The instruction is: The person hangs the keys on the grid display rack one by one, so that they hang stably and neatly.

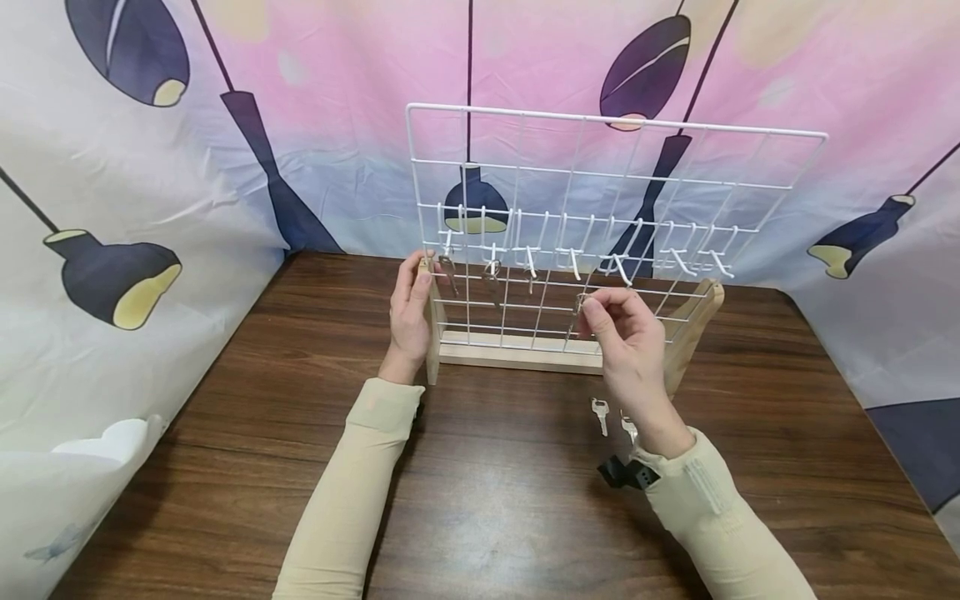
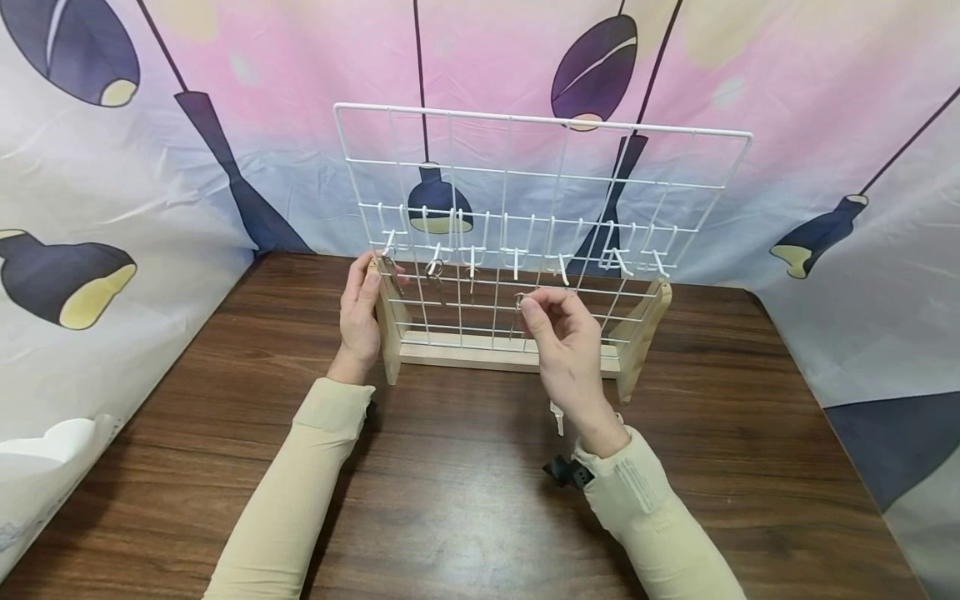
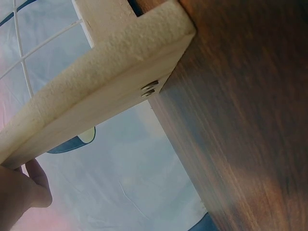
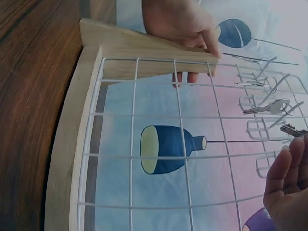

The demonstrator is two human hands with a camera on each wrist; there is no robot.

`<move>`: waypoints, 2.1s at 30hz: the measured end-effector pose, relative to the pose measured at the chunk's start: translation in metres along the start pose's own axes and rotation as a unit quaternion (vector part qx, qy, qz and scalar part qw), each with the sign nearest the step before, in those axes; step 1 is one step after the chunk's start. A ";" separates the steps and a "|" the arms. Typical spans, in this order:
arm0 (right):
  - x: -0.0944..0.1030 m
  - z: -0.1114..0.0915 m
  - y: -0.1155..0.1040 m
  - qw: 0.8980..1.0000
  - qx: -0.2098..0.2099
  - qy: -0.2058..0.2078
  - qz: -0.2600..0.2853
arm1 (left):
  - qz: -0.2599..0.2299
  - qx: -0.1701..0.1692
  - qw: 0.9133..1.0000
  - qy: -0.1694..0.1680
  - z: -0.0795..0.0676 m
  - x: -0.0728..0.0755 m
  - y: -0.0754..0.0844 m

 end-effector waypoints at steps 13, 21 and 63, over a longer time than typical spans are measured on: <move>-0.007 0.006 -0.004 0.999 -0.029 0.029 0.036 | -0.005 0.002 1.000 0.001 0.001 0.000 0.000; -0.012 0.008 -0.002 0.995 -0.058 0.055 0.066 | -0.005 0.003 1.000 0.001 0.000 0.000 0.001; 0.010 -0.001 0.022 0.969 -0.214 0.076 0.095 | -0.014 0.004 1.000 0.003 0.000 -0.001 0.000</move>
Point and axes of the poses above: each hand's wrist, its own z-axis towards the middle knuckle, its own x-axis out of the back of the hand, y = z × x, the point moved 1 cm from there along z, towards the middle knuckle, and after that the axes turned 8 degrees about x, right-handed, at the moved point
